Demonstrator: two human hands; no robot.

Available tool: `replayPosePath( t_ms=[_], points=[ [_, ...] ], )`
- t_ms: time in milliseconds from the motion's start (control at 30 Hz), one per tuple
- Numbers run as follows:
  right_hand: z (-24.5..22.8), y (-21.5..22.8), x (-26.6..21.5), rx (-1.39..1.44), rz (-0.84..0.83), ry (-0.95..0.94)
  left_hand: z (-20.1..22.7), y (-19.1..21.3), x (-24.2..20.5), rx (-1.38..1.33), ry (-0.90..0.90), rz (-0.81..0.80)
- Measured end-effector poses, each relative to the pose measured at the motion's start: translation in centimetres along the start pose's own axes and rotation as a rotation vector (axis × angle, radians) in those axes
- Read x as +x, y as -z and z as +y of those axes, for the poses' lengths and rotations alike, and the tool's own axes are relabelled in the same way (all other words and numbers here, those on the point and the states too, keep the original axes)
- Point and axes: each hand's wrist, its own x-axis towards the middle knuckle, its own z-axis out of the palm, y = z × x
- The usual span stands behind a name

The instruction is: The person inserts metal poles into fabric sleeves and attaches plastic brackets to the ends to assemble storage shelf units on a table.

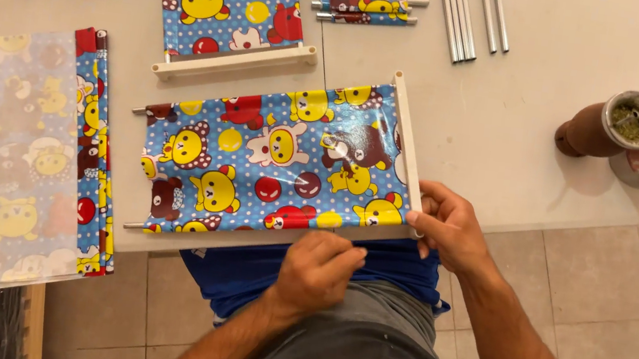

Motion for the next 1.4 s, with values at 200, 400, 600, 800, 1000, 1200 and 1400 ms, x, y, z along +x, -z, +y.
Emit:
replayPosePath(
  t_ms=[200, 400, 600, 800, 1000, 1200, 1400],
  points=[
    [0.3, 0.3, -1.4, 0.034, -0.130, -0.132, 0.4, 1.3, -4.5, -1.179, 1.254, 0.167],
    [0.9, -2.5, -1.9, 0.140, -0.143, 0.083, -3.7, 2.7, -3.3, -1.011, 1.060, 0.630],
    [1.7, -2.0, -1.3, 0.004, -0.157, 0.015, -5.6, 6.1, 2.4, -0.888, 0.720, 0.490],
    [-0.5, 0.0, -0.3, -0.444, -0.049, 0.027, -8.8, 11.9, 7.1, -0.596, 0.382, 0.265],
    [-7.5, -0.8, 2.8, -0.657, 0.263, 0.494, -7.6, 14.9, 13.7, -0.360, 0.250, 0.143],
    [-13.2, -4.3, 6.4, -0.644, 0.188, 0.988, -6.8, 13.4, 15.9, -0.478, 0.250, 0.167],
    [-15.7, -5.1, 8.7, -0.636, 0.007, 1.051, -8.8, 12.2, 13.5, -0.546, 0.365, 0.148]
  ],
)
